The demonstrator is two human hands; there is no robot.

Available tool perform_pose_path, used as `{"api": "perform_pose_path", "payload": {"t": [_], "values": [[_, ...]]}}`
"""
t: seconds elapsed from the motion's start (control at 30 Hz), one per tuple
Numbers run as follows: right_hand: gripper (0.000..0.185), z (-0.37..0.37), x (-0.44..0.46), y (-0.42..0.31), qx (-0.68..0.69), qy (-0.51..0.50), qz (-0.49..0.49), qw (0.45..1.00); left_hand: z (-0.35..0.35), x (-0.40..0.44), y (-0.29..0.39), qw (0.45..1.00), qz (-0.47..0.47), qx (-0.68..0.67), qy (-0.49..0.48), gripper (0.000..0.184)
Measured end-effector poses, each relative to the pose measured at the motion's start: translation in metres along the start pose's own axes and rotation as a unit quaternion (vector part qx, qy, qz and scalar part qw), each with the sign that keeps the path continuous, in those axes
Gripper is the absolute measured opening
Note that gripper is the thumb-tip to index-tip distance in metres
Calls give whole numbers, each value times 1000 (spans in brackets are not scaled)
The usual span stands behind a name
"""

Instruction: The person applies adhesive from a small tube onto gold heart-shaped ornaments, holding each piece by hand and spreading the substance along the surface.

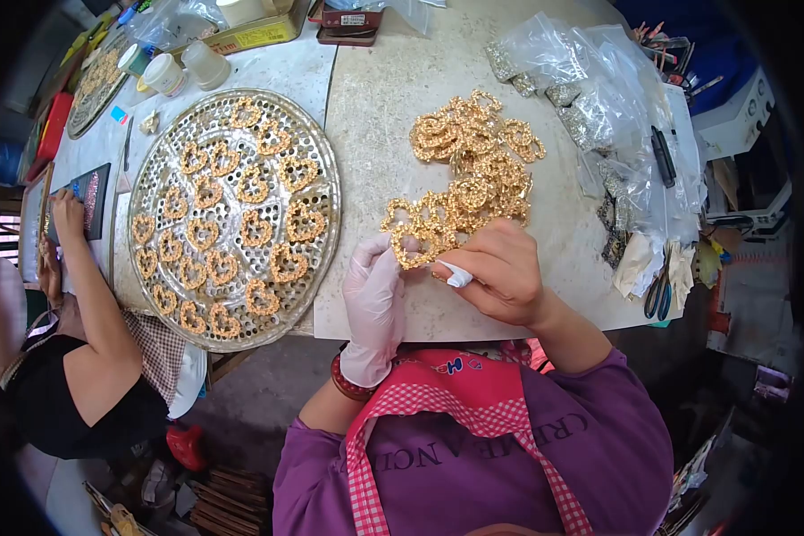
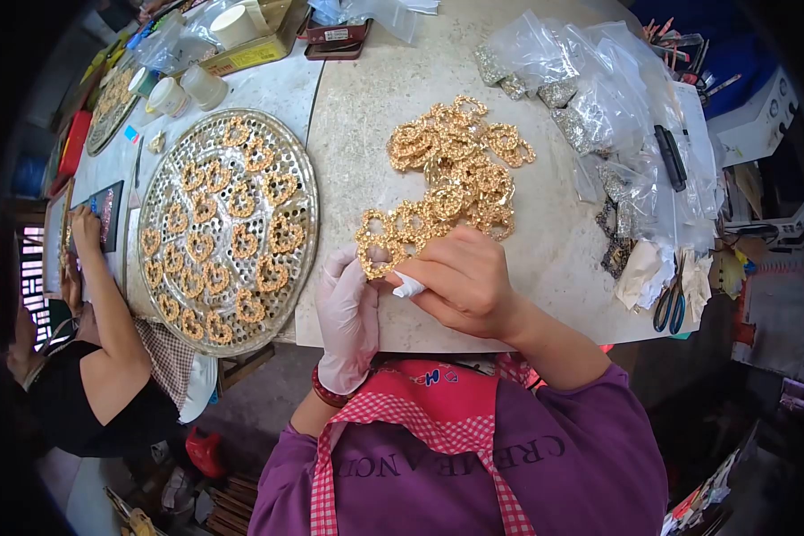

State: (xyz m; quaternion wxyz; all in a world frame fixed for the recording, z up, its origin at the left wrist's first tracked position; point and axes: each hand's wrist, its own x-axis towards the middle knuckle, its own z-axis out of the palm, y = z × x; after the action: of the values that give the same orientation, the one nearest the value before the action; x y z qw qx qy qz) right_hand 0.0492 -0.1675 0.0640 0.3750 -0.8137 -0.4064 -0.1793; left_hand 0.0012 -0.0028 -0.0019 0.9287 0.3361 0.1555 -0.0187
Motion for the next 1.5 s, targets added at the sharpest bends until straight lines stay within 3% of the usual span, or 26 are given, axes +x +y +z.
{"api": "perform_pose_path", "payload": {"t": [1.5], "values": [[18, -3, 2, 2, -2, 3, -4, 1000, 0, -2, 1, 1000, 6, 13, -15, 15]]}}
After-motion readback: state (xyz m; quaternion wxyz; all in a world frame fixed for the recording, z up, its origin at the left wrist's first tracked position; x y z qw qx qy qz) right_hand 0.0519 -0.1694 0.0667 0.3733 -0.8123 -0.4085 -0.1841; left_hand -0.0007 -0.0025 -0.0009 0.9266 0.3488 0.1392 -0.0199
